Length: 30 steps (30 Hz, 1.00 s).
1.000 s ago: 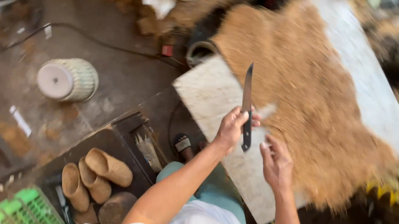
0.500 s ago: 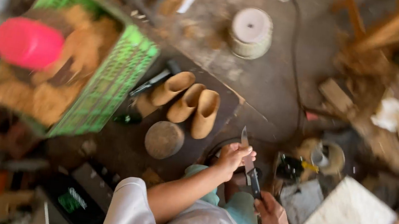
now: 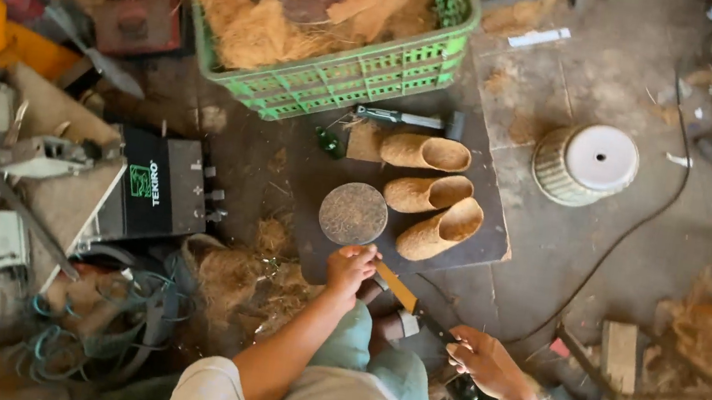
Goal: The person places a sheet of coconut fiber on a workbench and uses a knife to trim it. They then gather loose fiber from a basket, arrange it on the sheet, and press it down. Finally, they use a spray gun to apply a liquid to the fiber mat.
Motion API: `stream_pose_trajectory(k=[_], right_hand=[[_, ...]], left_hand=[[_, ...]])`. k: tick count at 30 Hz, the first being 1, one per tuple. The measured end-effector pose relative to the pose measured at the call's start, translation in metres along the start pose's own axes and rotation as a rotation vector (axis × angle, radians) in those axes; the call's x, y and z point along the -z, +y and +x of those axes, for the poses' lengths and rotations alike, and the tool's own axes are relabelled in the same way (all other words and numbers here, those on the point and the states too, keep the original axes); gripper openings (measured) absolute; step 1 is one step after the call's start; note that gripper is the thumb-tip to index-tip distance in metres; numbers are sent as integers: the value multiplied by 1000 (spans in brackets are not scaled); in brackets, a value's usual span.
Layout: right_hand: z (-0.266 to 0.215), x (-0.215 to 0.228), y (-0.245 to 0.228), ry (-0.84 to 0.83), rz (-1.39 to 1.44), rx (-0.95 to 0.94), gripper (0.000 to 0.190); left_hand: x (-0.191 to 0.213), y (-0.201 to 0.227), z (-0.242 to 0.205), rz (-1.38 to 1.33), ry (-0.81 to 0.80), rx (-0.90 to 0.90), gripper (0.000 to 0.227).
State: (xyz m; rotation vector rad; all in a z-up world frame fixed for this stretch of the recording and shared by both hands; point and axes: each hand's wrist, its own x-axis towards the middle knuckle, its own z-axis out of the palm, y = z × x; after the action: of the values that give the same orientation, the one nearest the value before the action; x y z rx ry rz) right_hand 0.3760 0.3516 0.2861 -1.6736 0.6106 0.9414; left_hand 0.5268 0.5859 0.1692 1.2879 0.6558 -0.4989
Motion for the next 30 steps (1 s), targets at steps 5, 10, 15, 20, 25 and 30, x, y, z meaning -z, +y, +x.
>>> stream_pose_trajectory(k=[5,10,15,20,25,30], right_hand=[[76,20,-5,103,-9,42,23],[172,43,-26,289,-111,32,38],[262,71,-87,360,-336,131,39],[356,98,-138,351,-397,196,39],[429,106,-184,460,-683,92,59],[377,35,-343,687,-525,772,61]], left_hand=[[57,19,55,-43,208,-92,25],[89,60,91,58,217,-187,25],[91,123,148,353,240,-478,35],[86,192,176,420,237,-579,39],[90,244,199,443,303,-685,41],[95,305,235,682,378,-902,66]])
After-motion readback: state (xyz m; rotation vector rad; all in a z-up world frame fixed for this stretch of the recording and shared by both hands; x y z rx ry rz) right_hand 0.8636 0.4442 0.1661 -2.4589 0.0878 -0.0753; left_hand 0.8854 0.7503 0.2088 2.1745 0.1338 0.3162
